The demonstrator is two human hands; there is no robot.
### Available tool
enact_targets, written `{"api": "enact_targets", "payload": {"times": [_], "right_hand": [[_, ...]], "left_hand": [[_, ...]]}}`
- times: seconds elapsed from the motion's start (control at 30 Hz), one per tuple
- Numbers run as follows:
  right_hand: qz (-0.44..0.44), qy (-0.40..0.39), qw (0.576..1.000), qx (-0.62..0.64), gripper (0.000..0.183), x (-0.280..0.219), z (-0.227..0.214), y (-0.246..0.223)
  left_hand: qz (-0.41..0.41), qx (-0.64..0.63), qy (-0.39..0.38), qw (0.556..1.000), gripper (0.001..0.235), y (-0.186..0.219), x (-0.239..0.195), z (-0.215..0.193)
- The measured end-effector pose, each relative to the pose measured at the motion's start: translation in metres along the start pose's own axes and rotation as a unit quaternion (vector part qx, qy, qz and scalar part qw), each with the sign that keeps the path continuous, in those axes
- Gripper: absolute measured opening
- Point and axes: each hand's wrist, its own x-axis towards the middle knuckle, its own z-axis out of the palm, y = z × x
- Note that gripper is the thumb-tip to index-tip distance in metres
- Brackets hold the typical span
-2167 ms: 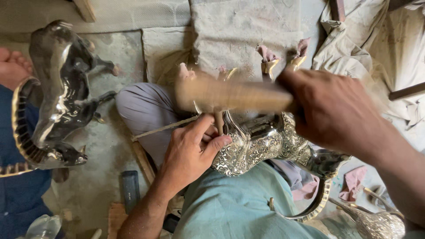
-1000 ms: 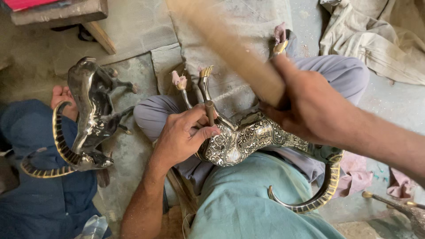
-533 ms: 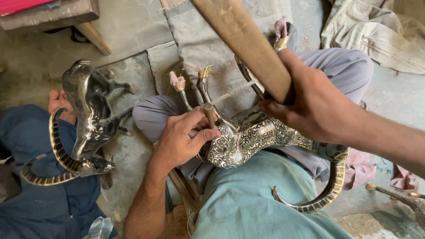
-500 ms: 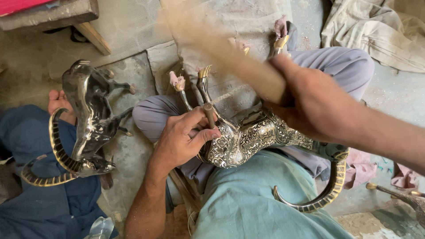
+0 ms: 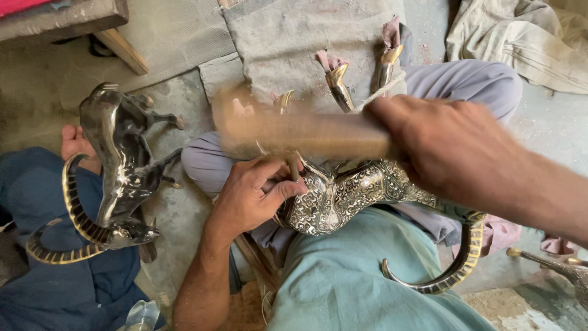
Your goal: The person hammers a metal animal sculpture with a wooden mallet and a small metal punch. They reposition the sculpture on a cushioned block to access different areas and continue striking the surface to refine the decorative patterns.
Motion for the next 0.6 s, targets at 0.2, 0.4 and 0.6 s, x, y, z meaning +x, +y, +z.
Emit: {"api": "enact_targets", "payload": {"times": [0.2,0.4,0.6], "right_hand": [[-0.035,0.093,0.958,0.269,0.047,-0.009,-0.016,-0.01],[-0.14,0.233,0.903,0.334,0.045,-0.014,-0.026,-0.024],[-0.207,0.311,0.911,0.174,0.059,-0.01,-0.014,-0.01]], "left_hand": [[0.011,-0.034,-0.007,0.999,0.031,-0.002,0.001,-0.001],[0.01,-0.03,-0.024,0.999,0.03,-0.003,0.002,-0.004],[0.022,-0.032,-0.022,0.999,0.03,-0.005,0.004,-0.004]]}}
